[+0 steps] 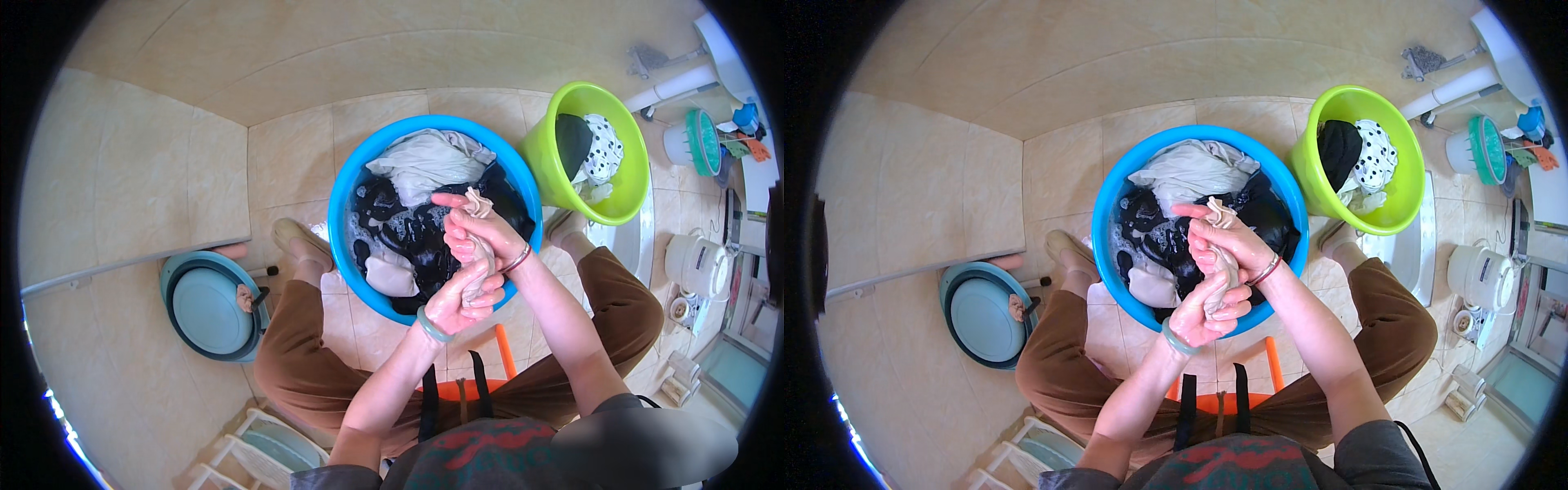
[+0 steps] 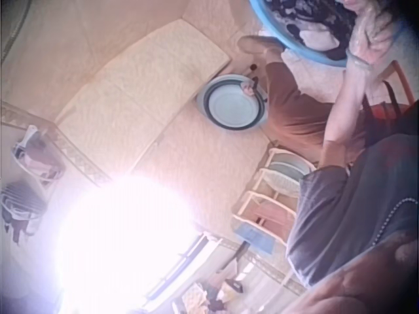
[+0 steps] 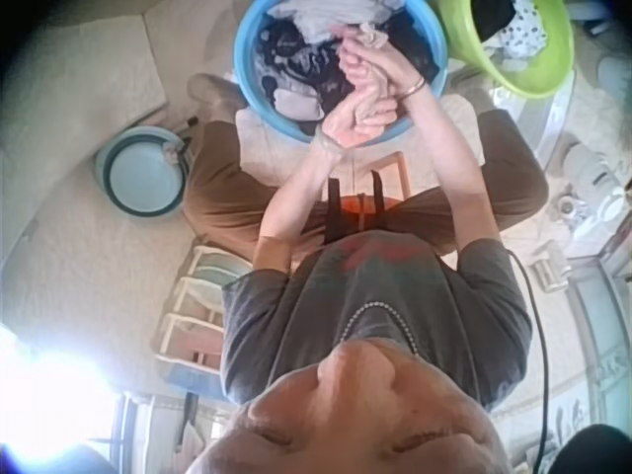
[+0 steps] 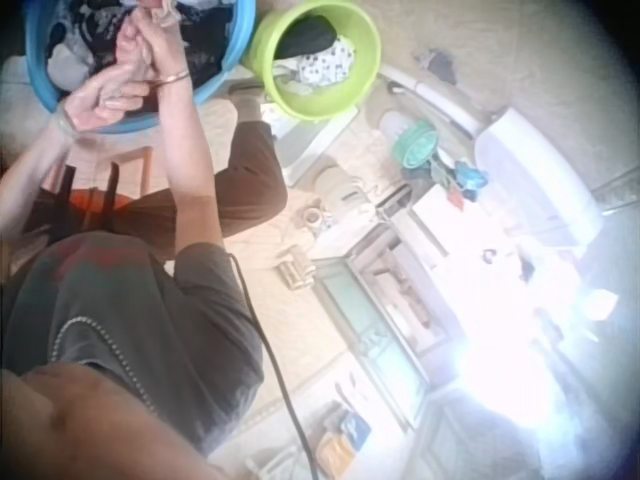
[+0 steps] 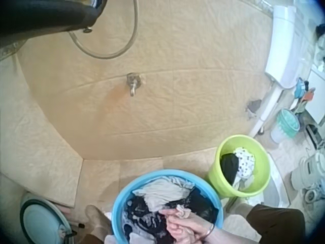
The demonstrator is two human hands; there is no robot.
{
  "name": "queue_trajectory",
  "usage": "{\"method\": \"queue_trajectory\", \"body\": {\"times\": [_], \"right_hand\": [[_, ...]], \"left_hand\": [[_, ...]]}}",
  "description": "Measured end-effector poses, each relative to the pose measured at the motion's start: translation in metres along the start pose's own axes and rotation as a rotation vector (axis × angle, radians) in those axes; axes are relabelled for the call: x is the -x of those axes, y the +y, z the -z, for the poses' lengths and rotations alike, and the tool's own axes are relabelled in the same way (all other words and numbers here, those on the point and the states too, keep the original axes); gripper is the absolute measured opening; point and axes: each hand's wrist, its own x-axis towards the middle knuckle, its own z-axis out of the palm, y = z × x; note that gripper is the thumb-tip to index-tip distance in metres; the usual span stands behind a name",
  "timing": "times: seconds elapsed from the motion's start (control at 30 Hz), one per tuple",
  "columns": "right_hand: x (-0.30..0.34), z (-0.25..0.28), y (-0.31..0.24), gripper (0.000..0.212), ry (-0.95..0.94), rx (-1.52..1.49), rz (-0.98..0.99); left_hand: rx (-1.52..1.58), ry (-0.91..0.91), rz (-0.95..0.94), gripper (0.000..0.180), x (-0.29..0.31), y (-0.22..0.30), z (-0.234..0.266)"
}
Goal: The person hand-washes various garments in a blue basin filled with soapy water. They scrub and rinse items one by one, including a white polka-dot cloth, a black garment, and a beige cloth, then transfer them to a green bucket.
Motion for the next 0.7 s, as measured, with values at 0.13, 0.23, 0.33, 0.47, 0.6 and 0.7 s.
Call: {"method": "queue_trajectory", "body": {"times": [0.13, 0.23, 0.33, 0.47, 0.6, 0.7], "right_hand": [[-0.01, 0.004, 0.004, 0.031, 0.109, 0.258, 0.03], [-0.015, -0.005, 0.003, 0.044, 0.245, 0.424, 0.06], [-0.02, -0.008, 0.005, 0.059, 0.332, 0.449, 0.028], [-0.024, -0.02, 0.006, 0.064, 0.403, 0.379, 0.068], [-0.029, -0.016, 0.013, 0.058, 0.461, 0.4, 0.206], [-0.03, -0.012, 0.015, 0.052, 0.463, 0.356, 0.212]], "left_hand": [[-0.376, 0.293, 0.021, 0.03, -0.001, 0.008, 0.0], [-0.537, 0.462, -0.024, 0.027, -0.004, 0.011, -0.007], [-0.771, 0.608, -0.125, 0.021, -0.008, 0.009, 0.003], [-1.315, 0.73, -0.342, 0.016, -0.011, 0.011, 0.024], [-1.643, 0.772, -0.483, 0.023, -0.013, 0.015, 0.026], [-1.773, 0.829, -0.484, 0.028, -0.014, 0.019, 0.031]]}}
